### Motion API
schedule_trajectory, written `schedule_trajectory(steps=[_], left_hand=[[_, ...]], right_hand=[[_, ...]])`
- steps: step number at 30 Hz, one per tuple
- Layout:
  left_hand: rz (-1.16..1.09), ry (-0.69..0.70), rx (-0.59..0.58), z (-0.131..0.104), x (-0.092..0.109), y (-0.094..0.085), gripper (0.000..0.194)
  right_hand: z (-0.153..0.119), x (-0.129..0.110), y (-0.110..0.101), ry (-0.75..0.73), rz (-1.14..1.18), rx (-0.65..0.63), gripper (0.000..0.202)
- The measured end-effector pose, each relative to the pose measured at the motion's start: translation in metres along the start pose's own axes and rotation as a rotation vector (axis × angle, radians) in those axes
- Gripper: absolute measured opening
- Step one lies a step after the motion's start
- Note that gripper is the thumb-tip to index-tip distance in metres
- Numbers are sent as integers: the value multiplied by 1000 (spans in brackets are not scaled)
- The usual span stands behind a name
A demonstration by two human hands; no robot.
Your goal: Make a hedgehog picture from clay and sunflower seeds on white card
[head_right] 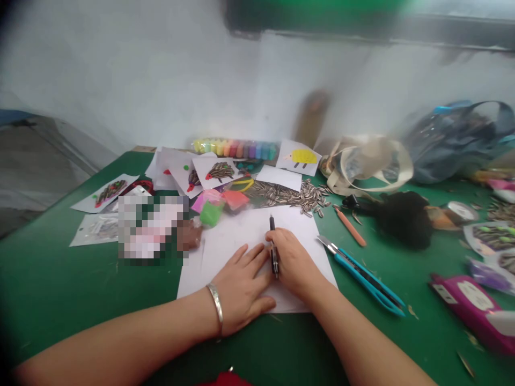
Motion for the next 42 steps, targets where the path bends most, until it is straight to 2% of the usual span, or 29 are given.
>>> schedule_trajectory(steps=[2,5,7,20,29,33,42], left_hand=[[2,-45,15,2,-8,0,55],[0,-186,23,4,-23,0,69],[-9,-219,5,4,-29,1,78],[-56,-210,-86,-1,-37,1,91],[-23,-174,-260,-6,-59,-12,107],[3,-216,-252,-7,-65,-16,110],[35,-261,-301,-6,-64,-25,110]], right_hand=[[2,1,1,-4,-35,-12,35],[5,0,1,-2,-76,-42,39],[7,-1,0,-1,-98,-45,38],[8,-6,-1,-55,-210,-33,33],[10,-8,-3,-14,-198,-52,33],[11,-9,-7,10,-155,-59,36],[11,-4,-7,15,-67,-36,37]])
Point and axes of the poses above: each hand's wrist, its own z-axis towards the middle knuckle, its own y-axis out of the palm, x = y × z, the point moved 4 cm from there along z, towards the middle knuckle, and after that the axes turned 7 degrees about -x, right-handed, at the moved point
